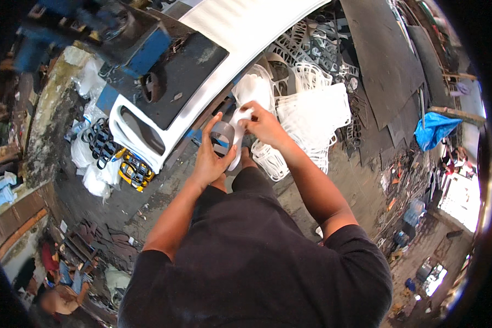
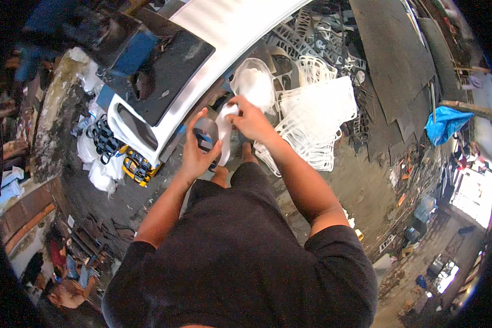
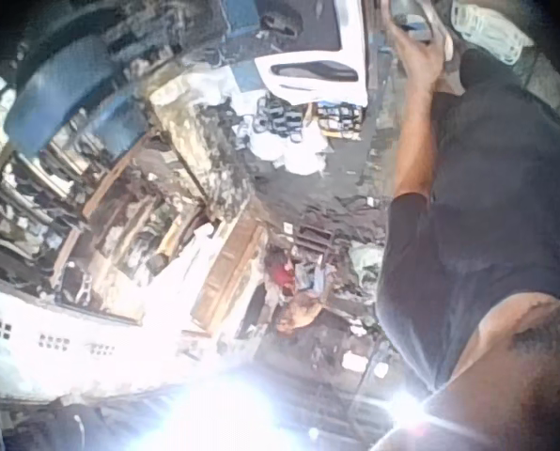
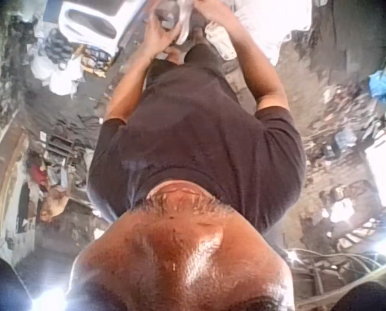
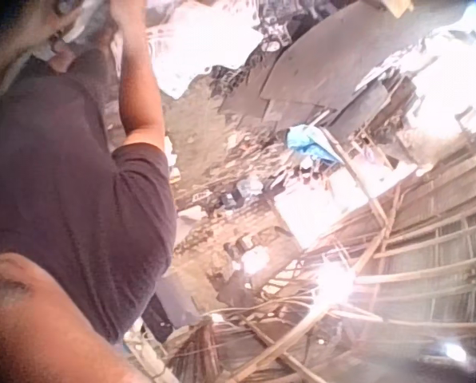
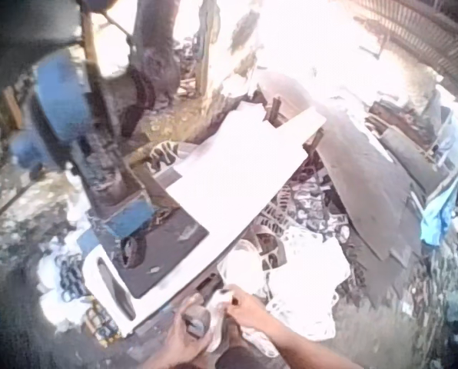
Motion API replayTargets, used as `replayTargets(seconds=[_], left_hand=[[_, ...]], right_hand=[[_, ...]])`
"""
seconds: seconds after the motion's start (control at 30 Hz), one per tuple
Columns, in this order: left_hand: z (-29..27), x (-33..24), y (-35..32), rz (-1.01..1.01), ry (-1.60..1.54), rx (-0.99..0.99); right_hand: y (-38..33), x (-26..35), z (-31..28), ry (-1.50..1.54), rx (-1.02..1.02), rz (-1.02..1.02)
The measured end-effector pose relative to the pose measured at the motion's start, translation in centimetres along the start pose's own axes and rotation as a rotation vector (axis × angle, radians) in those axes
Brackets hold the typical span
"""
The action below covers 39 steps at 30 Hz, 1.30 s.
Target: The person places white plastic sheets under a press, then positions blue slipper soles on the sheet and operates the press to cut them. The person repeats this process multiple times, stacking the cut slipper soles and occasionally handling the plastic sheets.
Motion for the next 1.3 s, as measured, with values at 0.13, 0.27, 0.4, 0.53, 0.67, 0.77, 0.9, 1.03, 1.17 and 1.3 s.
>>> replayTargets(seconds=[0.13,0.27,0.4,0.53,0.67,0.77,0.9,1.03,1.17,1.3], left_hand=[[2.0,1.5,0.9,-0.13,-0.012,-0.127],[3.1,5.1,-1.0,-0.305,0.007,-0.183],[4.8,8.2,-4.4,-0.48,0.088,-0.196],[6.2,10.6,-5.5,-0.593,0.192,-0.136],[6.8,12.0,-5.4,-0.606,0.139,-0.192],[6.5,12.8,-5.8,-0.624,0.138,-0.228],[5.5,10.0,-3.2,-0.538,0.527,-0.085],[5.1,7.9,-2.4,-0.499,0.137,-0.419],[4.7,2.5,0.0,-0.391,-0.154,-0.629],[2.7,-2.5,0.6,-0.168,0.278,-0.401]], right_hand=[[8.7,-2.3,-10.8,-0.267,-0.519,-0.248],[18.5,-5.1,-14.8,-0.414,-0.58,-0.293],[27.7,-11.1,-12.8,-0.642,-0.463,-0.067],[35.7,-20.4,-10.9,-0.768,-0.417,0.131],[39.4,-25.6,-11.2,-0.757,-0.451,0.212],[39.3,-24.6,-13.1,-0.651,-0.491,0.179],[34.0,-21.4,-15.8,-0.633,-0.539,0.128],[22.7,-17.9,-12.7,-0.414,-0.006,0.262],[3.0,-8.9,-2.7,0.224,0.78,0.548],[-2.4,-3.4,2.7,0.999,0.55,0.394]])
Point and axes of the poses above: each hand's wrist, its own y-axis towards the middle knuckle, its own z-axis out of the palm, x = y × z, the point moved 5 cm from there along y, towards the middle knuckle, and after that the axes turned 10 degrees about z, right-handed, at the moved point
